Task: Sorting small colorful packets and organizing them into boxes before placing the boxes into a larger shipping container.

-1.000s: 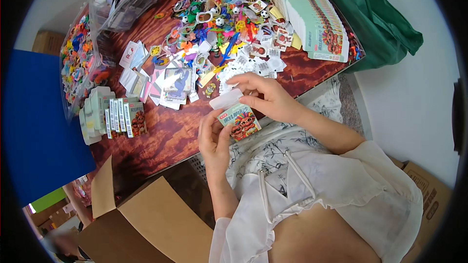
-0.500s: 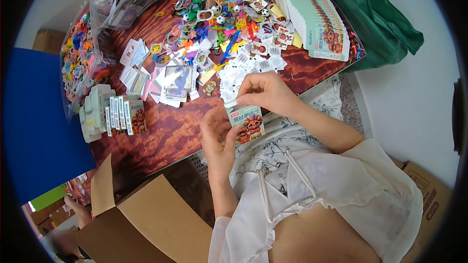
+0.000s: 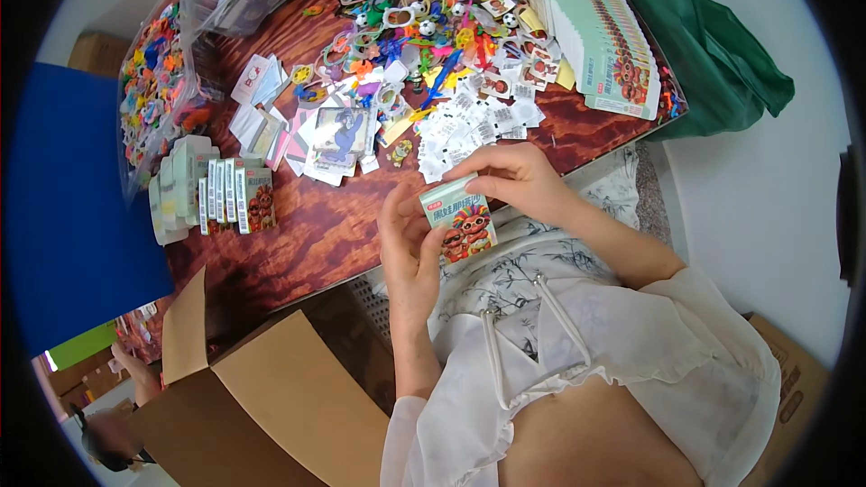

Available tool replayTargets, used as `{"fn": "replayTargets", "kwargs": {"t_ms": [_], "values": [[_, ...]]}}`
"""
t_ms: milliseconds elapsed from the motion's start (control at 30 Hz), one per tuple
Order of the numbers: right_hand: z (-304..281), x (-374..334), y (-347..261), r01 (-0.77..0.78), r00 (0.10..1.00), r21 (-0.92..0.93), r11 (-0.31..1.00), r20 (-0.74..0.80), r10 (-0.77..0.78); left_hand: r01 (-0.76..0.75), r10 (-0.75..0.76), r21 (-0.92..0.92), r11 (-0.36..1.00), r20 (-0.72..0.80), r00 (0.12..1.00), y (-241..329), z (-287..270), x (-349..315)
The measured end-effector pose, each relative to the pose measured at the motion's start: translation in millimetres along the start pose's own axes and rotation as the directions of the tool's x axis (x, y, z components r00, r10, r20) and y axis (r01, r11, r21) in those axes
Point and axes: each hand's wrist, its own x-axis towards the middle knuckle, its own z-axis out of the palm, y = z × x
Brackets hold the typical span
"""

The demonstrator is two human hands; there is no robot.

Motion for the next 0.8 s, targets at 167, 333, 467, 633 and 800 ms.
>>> {"fn": "replayTargets", "kwargs": {"t_ms": [167, 333, 467, 633, 800], "values": [[13.9, -5.0, 13.4, 0.113, 0.977, 0.266, 0.957, -0.207, -0.058, 0.017, -0.018, -0.061, 0.998, -0.011, 1.000, 7.5, 2.1, 3.3], [9.5, -4.6, 18.2, 0.041, 0.995, 0.085, 0.996, -0.089, -0.033, -0.064, 0.033, 0.398, 0.915, 0.085, 0.996, 5.6, -16.2, 0.3], [14.4, 1.0, 7.9, 0.300, 0.938, -0.276, 0.913, -0.089, -0.335, -0.199, 0.252, 0.672, 0.714, 0.019, 0.968, 29.8, -43.5, 6.4], [9.0, 0.6, 13.3, 0.138, 0.980, -0.255, 0.957, -0.106, -0.170, -0.118, 0.523, 0.893, 0.434, -0.143, 0.840, 39.7, -103.1, 39.8], [-18.9, -7.6, 4.0, 0.180, 0.948, -0.397, 0.900, -0.173, -0.267, 0.046, 0.669, 0.992, 0.122, -0.116, 0.734, -2.1, -164.7, 63.4]]}}
